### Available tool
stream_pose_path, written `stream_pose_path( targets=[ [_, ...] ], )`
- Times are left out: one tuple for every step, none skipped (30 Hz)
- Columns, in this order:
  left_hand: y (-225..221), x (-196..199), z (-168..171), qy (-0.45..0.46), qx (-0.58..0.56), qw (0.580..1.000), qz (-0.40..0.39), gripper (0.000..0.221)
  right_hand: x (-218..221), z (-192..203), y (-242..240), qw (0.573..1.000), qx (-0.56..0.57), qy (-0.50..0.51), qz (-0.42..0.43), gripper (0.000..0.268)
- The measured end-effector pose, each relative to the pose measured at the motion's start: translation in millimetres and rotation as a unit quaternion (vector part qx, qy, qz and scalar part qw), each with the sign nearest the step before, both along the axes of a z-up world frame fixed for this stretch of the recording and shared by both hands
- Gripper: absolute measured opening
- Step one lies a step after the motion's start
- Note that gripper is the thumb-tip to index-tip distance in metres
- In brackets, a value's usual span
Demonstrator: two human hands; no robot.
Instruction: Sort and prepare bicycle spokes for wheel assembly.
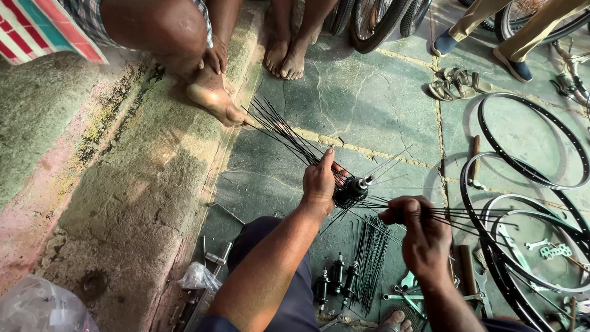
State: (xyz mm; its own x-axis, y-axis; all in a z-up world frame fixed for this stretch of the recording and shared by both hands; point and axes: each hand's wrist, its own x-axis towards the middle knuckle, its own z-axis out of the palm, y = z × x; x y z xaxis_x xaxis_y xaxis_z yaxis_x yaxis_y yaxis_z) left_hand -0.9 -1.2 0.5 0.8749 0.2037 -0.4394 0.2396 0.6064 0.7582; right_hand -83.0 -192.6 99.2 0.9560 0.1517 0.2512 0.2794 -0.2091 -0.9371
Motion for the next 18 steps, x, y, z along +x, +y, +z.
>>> stream_pose_path(
  targets=[
    [0, -1, 3, 0.006, -0.006, 1.0, 0.007, 0.051, -1, -1, 2, 1.0, 0.012, 0.004, 0.008, 0.037],
    [1, -1, 6, 0.011, -0.012, 1.0, 0.015, 0.05, 0, -1, 5, 1.0, 0.023, 0.008, 0.019, 0.037],
    [1, 0, 3, 0.011, -0.012, 1.0, 0.016, 0.05, 0, 0, 8, 1.0, 0.023, 0.007, 0.019, 0.037],
    [1, 0, 1, 0.004, -0.015, 1.0, 0.015, 0.05, -2, 2, 9, 1.0, -0.009, 0.0, 0.008, 0.038],
    [0, 0, -2, -0.004, -0.017, 1.0, 0.013, 0.05, -3, 3, 11, 0.999, -0.041, -0.007, -0.003, 0.039],
    [1, 0, 0, -0.004, -0.017, 1.0, 0.013, 0.05, -3, 4, 14, 0.999, -0.041, -0.008, -0.004, 0.039],
    [1, 0, 3, 0.001, -0.012, 1.0, 0.013, 0.05, -3, 5, 16, 0.998, -0.064, -0.017, -0.018, 0.037],
    [2, -1, 5, 0.007, -0.008, 1.0, 0.012, 0.049, -4, 5, 19, 0.995, -0.087, -0.025, -0.032, 0.036],
    [1, 0, 3, 0.007, -0.008, 1.0, 0.013, 0.049, -5, 6, 19, 0.995, -0.087, -0.025, -0.031, 0.036],
    [1, 0, 1, 0.004, -0.011, 1.0, 0.011, 0.049, -5, 7, 20, 0.997, -0.076, -0.03, -0.011, 0.035],
    [1, 1, -1, 0.0, -0.015, 1.0, 0.01, 0.05, -6, 8, 21, 0.997, -0.065, -0.035, 0.009, 0.034],
    [1, 1, -3, 0.0, -0.015, 1.0, 0.01, 0.05, -5, 6, 21, 0.997, -0.065, -0.034, 0.01, 0.034],
    [0, 2, -5, -0.005, -0.02, 1.0, 0.011, 0.05, -5, 5, 20, 0.997, -0.072, -0.034, 0.007, 0.033],
    [0, 2, -6, -0.011, -0.026, 1.0, 0.012, 0.05, -4, 4, 20, 0.996, -0.08, -0.034, 0.005, 0.032],
    [0, 2, -5, -0.011, -0.026, 1.0, 0.012, 0.05, -3, 4, 21, 0.996, -0.08, -0.034, 0.005, 0.032],
    [0, 2, -4, -0.007, -0.029, 0.999, 0.013, 0.05, -3, 4, 22, 0.997, -0.076, -0.028, 0.007, 0.032],
    [0, 2, -3, -0.002, -0.031, 0.999, 0.013, 0.049, -2, 4, 23, 0.997, -0.072, -0.023, 0.008, 0.032],
    [1, 0, 2, -0.002, -0.031, 0.999, 0.014, 0.049, -1, 8, 23, 0.997, -0.071, -0.022, 0.009, 0.032]
  ],
)
